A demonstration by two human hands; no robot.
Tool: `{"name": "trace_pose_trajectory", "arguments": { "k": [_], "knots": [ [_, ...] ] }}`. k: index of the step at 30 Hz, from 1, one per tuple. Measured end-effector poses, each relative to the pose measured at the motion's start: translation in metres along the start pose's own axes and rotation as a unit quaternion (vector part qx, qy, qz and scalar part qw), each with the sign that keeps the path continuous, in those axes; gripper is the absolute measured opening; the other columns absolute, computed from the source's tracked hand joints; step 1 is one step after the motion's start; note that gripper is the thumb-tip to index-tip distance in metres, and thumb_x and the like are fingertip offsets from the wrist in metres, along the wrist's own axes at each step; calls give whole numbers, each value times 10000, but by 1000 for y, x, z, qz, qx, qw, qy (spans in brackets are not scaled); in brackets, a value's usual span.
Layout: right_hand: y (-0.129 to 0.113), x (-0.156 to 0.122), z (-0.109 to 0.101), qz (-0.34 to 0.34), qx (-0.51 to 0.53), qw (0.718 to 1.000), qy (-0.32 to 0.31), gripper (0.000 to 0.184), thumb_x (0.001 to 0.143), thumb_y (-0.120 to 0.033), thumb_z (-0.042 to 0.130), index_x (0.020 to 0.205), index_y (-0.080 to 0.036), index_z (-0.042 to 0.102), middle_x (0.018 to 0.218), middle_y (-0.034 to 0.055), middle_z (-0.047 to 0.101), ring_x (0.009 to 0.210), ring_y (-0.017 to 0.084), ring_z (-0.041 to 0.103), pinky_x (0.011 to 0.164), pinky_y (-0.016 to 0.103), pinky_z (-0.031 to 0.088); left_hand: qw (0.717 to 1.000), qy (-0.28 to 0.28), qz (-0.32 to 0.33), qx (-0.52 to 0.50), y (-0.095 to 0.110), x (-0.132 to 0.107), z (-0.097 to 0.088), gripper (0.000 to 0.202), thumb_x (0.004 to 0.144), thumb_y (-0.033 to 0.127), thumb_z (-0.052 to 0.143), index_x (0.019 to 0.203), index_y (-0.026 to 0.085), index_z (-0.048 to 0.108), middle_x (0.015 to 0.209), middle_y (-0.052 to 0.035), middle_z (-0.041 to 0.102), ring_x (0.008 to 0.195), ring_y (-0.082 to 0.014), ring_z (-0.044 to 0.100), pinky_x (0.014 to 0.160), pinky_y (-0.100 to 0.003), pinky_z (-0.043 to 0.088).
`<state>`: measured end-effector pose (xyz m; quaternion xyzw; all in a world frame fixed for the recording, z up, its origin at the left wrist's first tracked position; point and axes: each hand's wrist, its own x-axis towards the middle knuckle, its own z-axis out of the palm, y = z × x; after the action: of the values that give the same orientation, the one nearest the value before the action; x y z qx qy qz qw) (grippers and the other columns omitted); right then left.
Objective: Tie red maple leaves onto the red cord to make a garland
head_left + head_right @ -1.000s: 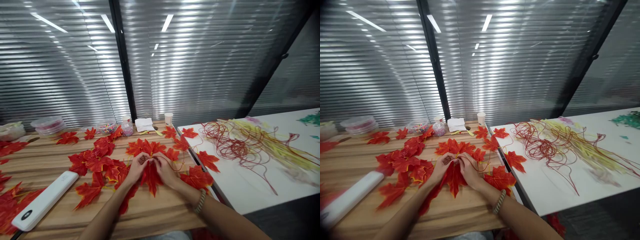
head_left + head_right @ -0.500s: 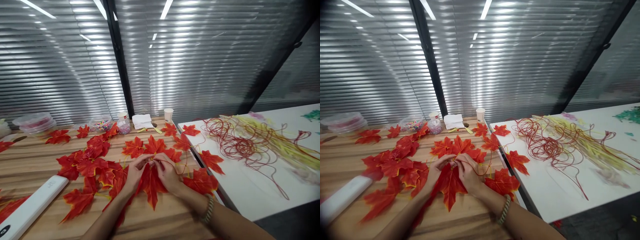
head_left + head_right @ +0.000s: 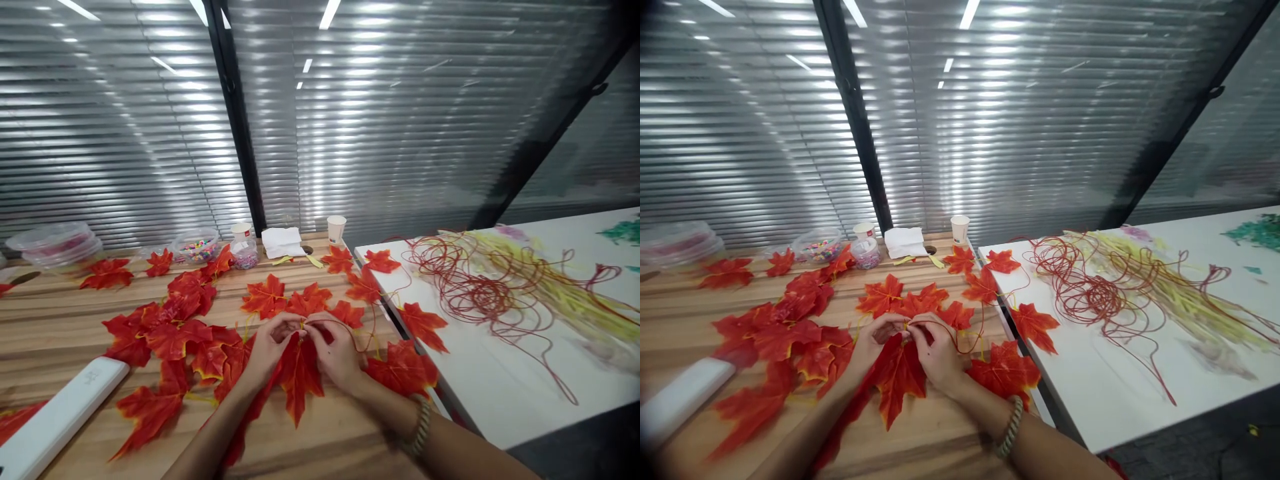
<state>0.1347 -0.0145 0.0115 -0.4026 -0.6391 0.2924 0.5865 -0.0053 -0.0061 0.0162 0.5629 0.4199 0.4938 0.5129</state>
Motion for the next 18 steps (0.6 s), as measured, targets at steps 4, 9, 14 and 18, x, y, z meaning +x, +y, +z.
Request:
{"name": "trace_pose_trajectory", "arguments": {
  "k": [4, 9, 14, 18],
  "knots": [
    [7, 2, 4, 104, 103, 989, -8, 103, 769, -247, 563, 736, -157, 601, 738, 55, 638, 695, 165, 610, 647, 278, 505, 1000, -18, -1, 15, -4, 3, -2, 292, 625, 297, 707, 853, 150, 601, 744, -29, 589, 691, -146, 560, 661, -241, 457],
    [11, 7, 6, 119, 150, 981, 20, 123, 746, -268, 593, 721, -149, 610, 754, 54, 618, 700, 156, 598, 635, 264, 499, 1000, -13, -9, 11, -3, 2, 4, 366, 614, 288, 713, 927, 154, 576, 686, 5, 536, 650, -121, 527, 626, -220, 438],
    [5, 10, 5, 176, 210, 962, -11, 153, 724, -299, 614, 729, -147, 603, 703, 41, 621, 602, 145, 594, 572, 258, 497, 1000, 2, -17, 4, -1, -3, 5, 351, 661, 273, 675, 984, 173, 582, 738, -3, 566, 664, -123, 532, 649, -232, 430],
    [5, 13, 3, 194, 262, 945, -24, 206, 687, -337, 647, 732, -149, 576, 634, 20, 614, 539, 149, 598, 529, 260, 499, 999, 9, -14, -44, -8, -4, 6, 353, 669, 281, 662, 993, 158, 600, 759, -31, 592, 705, -152, 553, 693, -265, 439]
  ]
}}
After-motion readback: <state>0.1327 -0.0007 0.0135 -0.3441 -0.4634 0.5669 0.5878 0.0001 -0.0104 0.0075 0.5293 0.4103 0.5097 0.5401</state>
